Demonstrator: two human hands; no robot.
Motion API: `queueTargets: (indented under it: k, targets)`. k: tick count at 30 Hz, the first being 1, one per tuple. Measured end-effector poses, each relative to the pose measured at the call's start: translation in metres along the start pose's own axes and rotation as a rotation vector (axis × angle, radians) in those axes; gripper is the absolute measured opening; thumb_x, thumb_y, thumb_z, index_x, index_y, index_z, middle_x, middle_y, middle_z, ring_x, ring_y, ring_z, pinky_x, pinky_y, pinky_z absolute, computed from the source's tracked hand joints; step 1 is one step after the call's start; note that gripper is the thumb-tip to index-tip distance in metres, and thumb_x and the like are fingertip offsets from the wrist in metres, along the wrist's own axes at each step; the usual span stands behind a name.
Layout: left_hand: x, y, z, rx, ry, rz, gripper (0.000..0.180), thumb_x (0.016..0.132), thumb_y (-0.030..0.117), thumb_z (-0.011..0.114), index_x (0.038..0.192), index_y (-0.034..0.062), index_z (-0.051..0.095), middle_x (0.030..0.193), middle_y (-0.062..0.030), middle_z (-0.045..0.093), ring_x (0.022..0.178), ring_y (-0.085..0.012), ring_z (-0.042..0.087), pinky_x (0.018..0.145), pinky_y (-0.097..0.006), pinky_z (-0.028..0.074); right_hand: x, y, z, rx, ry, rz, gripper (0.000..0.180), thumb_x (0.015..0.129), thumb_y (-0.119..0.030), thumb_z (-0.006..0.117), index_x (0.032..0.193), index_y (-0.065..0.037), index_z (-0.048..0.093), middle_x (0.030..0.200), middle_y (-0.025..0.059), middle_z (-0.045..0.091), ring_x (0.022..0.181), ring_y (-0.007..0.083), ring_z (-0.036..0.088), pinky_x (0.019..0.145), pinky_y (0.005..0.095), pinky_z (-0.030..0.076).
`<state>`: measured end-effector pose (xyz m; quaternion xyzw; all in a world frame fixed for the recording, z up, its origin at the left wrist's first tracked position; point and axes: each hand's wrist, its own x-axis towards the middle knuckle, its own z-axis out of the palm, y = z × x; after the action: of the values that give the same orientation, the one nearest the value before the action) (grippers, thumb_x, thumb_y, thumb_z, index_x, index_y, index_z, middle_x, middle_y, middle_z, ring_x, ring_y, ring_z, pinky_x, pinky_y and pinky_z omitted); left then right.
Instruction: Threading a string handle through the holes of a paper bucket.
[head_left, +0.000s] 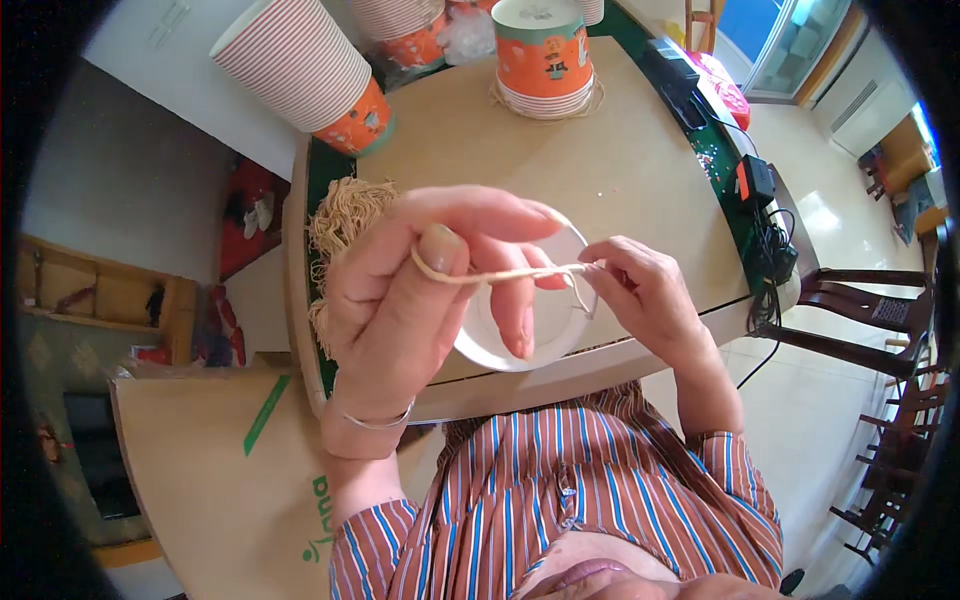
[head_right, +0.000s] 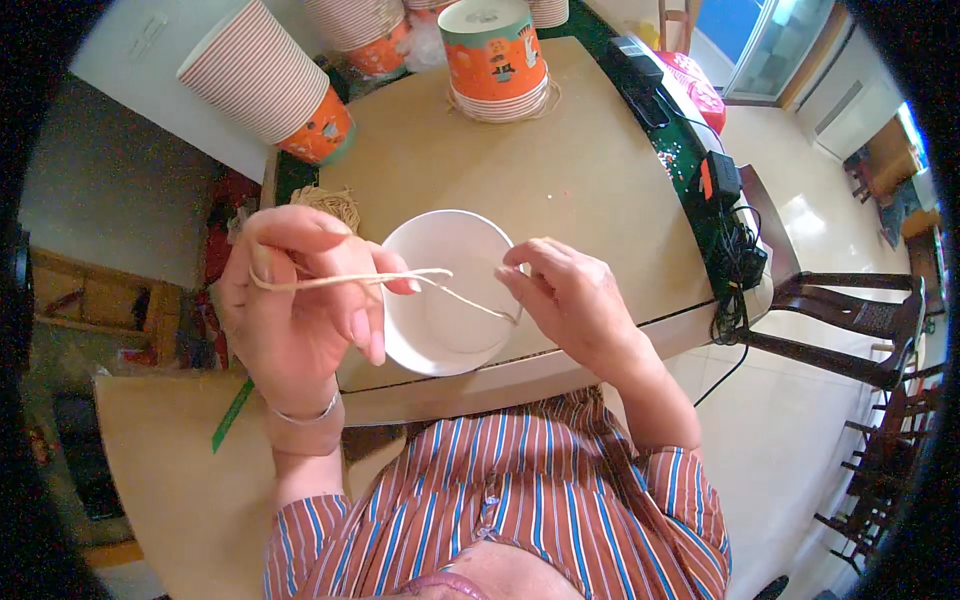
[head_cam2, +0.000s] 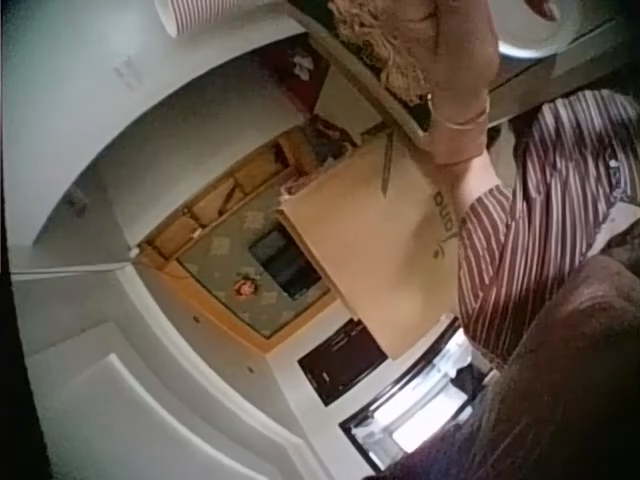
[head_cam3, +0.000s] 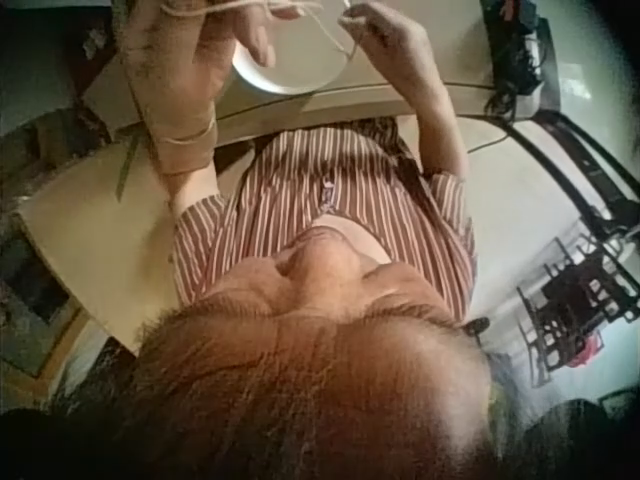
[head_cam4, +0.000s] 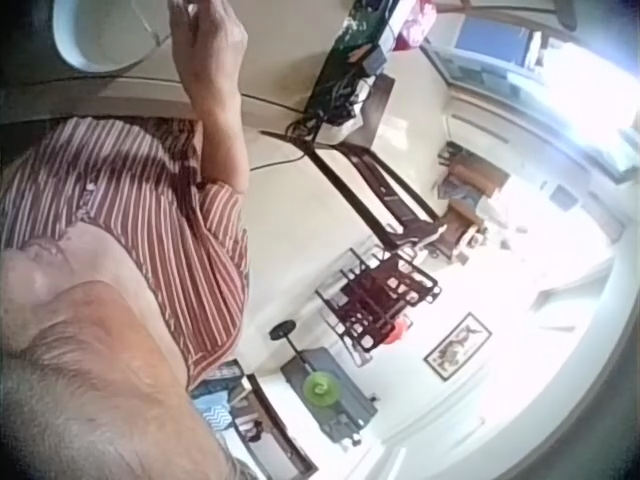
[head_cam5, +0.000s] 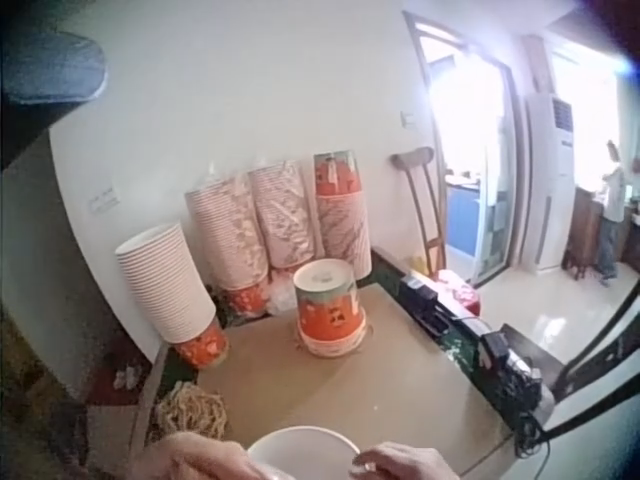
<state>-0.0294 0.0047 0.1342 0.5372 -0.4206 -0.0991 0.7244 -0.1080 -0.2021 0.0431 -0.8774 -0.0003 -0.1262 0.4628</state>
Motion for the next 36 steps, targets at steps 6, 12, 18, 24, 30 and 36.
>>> queueTargets:
  k: [6, 12, 18, 24, 30, 36]
  targets:
    - [-0.010, -0.005, -0.003, -0.132, 0.002, 0.040, 0.042, 0.110, 0.035, 0.044, 0.119, -0.0024, 0.059, 0.077, -0.0108, 0.064, 0.055, -0.0168, 0.059, 0.074, -0.043, 0.056, 0.010, -0.007, -0.015, -0.176, -0.322, -0.037, 0.029, 0.099, -0.031, 0.064, 0.093, -0.004, 0.073, 0.068, 0.0190, 0.066, 0.064, 0.0368, 0.066, 0.064, 0.0426, 0.054]
    - [-0.013, -0.026, -0.002, -0.160, 0.101, 0.120, 0.042, 0.109, 0.031, 0.046, 0.119, -0.0068, 0.061, 0.085, -0.0127, 0.067, 0.065, -0.0173, 0.062, 0.079, -0.041, 0.056, 0.031, -0.021, -0.021, -0.365, -0.623, 0.007, 0.032, 0.096, -0.036, 0.067, 0.085, -0.006, 0.075, 0.073, 0.0180, 0.068, 0.068, 0.0366, 0.067, 0.066, 0.0448, 0.053]
    - [-0.013, -0.047, -0.010, -0.253, 0.122, 0.108, 0.039, 0.111, 0.024, 0.042, 0.122, -0.0079, 0.060, 0.078, -0.0082, 0.062, 0.066, -0.0161, 0.062, 0.085, -0.041, 0.058, 0.032, -0.006, -0.019, -0.153, -0.666, 0.079, 0.020, 0.090, -0.024, 0.073, 0.090, -0.004, 0.075, 0.072, 0.0144, 0.069, 0.067, 0.0296, 0.068, 0.064, 0.0408, 0.053]
    - [-0.028, -0.055, -0.019, -0.256, 0.168, 0.040, 0.039, 0.111, 0.026, 0.042, 0.122, -0.0080, 0.060, 0.079, -0.0088, 0.062, 0.065, -0.0167, 0.062, 0.086, -0.042, 0.058, 0.030, 0.015, -0.010, 0.067, -0.552, 0.054, 0.019, 0.090, -0.021, 0.073, 0.089, -0.002, 0.074, 0.063, 0.0096, 0.064, 0.057, 0.0189, 0.064, 0.056, 0.0358, 0.050]
    - [-0.083, -0.062, -0.029, 0.109, 0.019, -0.081, 0.039, 0.109, 0.031, 0.048, 0.115, -0.0024, 0.067, 0.095, -0.0138, 0.071, 0.075, -0.0189, 0.069, 0.076, -0.034, 0.055, 0.034, 0.003, -0.020, 0.115, -0.604, 0.450, 0.016, 0.095, -0.016, 0.069, 0.091, -0.002, 0.074, 0.063, -0.0007, 0.061, 0.048, 0.0044, 0.052, 0.043, 0.0250, 0.041]
    - [-0.112, -0.083, -0.030, 0.743, -0.109, 0.171, 0.021, 0.103, 0.018, 0.058, 0.114, 0.0033, 0.068, 0.093, -0.0107, 0.071, 0.086, -0.0225, 0.069, 0.089, -0.042, 0.055, 0.040, -0.003, -0.018, -0.032, -0.560, 0.267, 0.021, 0.094, -0.022, 0.073, 0.085, -0.002, 0.071, 0.064, 0.0024, 0.065, 0.049, 0.0091, 0.056, 0.047, 0.0268, 0.045]
